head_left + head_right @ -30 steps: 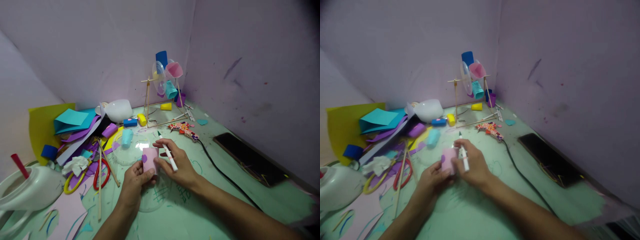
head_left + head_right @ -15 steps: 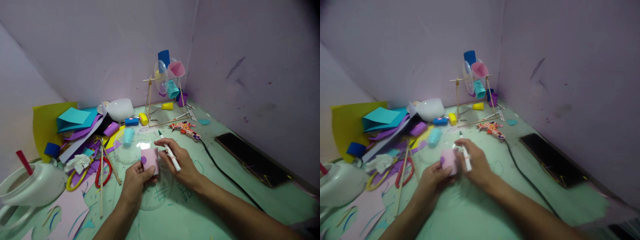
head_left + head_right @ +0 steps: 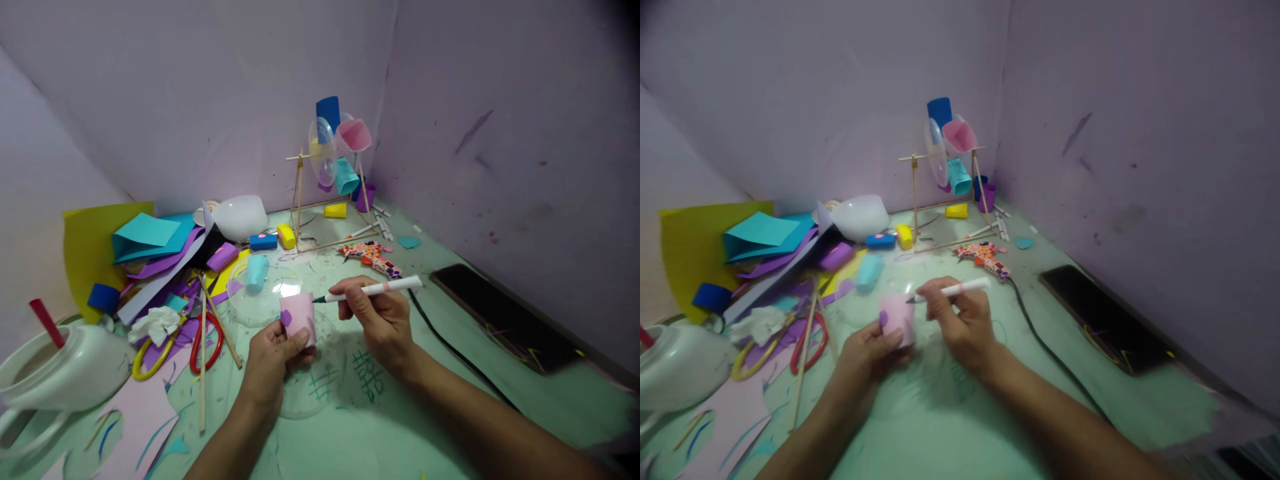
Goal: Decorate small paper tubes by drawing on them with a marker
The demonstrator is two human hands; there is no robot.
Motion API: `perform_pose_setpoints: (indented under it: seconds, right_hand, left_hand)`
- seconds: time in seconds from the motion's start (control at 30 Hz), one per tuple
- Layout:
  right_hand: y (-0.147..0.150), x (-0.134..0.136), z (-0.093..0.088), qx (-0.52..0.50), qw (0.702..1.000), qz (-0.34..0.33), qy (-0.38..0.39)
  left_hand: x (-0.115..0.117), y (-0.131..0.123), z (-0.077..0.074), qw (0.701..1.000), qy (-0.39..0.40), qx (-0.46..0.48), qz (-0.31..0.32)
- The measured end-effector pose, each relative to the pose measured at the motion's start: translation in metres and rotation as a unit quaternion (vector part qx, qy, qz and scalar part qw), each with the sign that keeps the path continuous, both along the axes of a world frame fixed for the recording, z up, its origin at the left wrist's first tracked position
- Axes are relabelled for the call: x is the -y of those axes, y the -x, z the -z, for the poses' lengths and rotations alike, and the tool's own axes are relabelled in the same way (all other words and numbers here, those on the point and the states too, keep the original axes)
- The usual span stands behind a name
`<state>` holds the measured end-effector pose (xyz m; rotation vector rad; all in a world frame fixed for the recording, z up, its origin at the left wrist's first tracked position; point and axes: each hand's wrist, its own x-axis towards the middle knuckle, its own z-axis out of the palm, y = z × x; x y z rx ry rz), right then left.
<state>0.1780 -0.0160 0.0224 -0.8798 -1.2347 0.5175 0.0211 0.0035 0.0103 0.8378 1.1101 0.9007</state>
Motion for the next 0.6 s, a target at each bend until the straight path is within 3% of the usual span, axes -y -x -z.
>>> perform_pose_setpoints:
  seconds: [0.2, 0.6]
  right_hand:
    - [0.0022, -0.0004, 0.0003, 0.024, 1.0, 0.017, 0.009]
    - [0.0034, 0.0007, -0.0025, 0.066, 0.997, 0.044, 0.014]
  left_hand:
    - [0.002, -0.0002, -0.0049, 1.0, 0.002, 0.005, 0.001]
    - [0.0015, 0.0, -0.0009, 1.0, 0.01, 0.013, -0.003]
